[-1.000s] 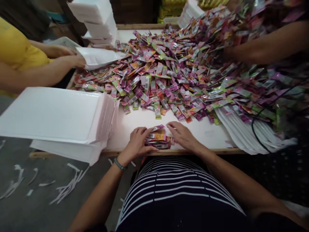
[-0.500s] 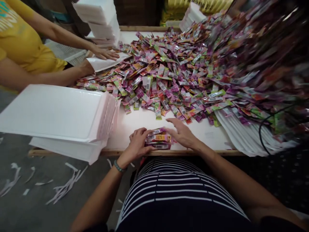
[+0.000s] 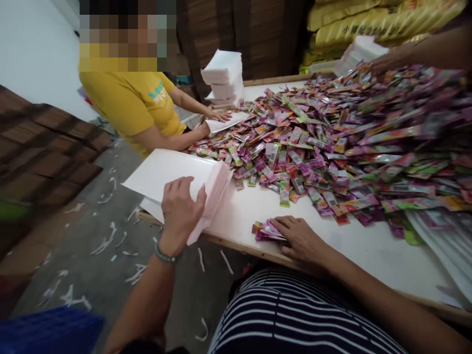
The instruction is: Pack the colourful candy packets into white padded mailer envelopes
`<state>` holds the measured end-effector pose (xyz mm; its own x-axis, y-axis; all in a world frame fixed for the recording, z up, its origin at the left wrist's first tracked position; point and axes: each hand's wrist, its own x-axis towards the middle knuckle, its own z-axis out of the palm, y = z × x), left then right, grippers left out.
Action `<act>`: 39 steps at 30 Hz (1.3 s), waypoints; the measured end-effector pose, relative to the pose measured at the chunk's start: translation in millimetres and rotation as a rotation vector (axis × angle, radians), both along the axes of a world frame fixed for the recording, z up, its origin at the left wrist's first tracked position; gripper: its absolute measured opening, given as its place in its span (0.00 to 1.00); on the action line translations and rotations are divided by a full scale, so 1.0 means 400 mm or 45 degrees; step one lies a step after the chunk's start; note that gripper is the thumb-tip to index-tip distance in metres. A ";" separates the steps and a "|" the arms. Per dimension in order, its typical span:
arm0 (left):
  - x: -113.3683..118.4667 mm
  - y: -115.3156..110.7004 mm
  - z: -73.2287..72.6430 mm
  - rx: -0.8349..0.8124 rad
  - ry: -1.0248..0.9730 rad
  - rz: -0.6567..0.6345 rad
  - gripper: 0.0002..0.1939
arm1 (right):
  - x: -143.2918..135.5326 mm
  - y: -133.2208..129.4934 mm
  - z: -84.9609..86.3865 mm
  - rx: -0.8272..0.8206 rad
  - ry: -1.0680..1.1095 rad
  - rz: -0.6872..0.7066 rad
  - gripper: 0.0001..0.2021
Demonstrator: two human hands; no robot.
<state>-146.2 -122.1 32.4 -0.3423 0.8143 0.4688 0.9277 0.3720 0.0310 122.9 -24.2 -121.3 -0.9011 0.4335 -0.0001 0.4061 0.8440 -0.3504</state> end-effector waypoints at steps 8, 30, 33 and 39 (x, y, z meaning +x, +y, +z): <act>-0.016 0.042 0.061 -0.646 0.229 0.183 0.18 | 0.001 0.001 0.001 0.076 -0.091 -0.250 0.19; 0.372 0.183 -0.303 -0.292 -0.543 -0.532 0.08 | 0.161 0.010 -0.010 -0.060 0.530 -0.611 0.25; 0.372 0.177 -0.309 -0.196 -0.554 -0.590 0.08 | 0.163 0.014 -0.015 0.216 0.226 -0.517 0.23; 0.388 0.161 -0.320 -0.158 -0.491 -0.894 0.12 | 0.128 0.020 0.034 0.577 -0.017 -0.574 0.16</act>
<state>8.8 -57.8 -95.7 0.1494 0.9375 0.3143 0.8786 -0.2717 0.3928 174.0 -16.2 -107.8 -0.6312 0.7300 0.2620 0.7579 0.6523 0.0085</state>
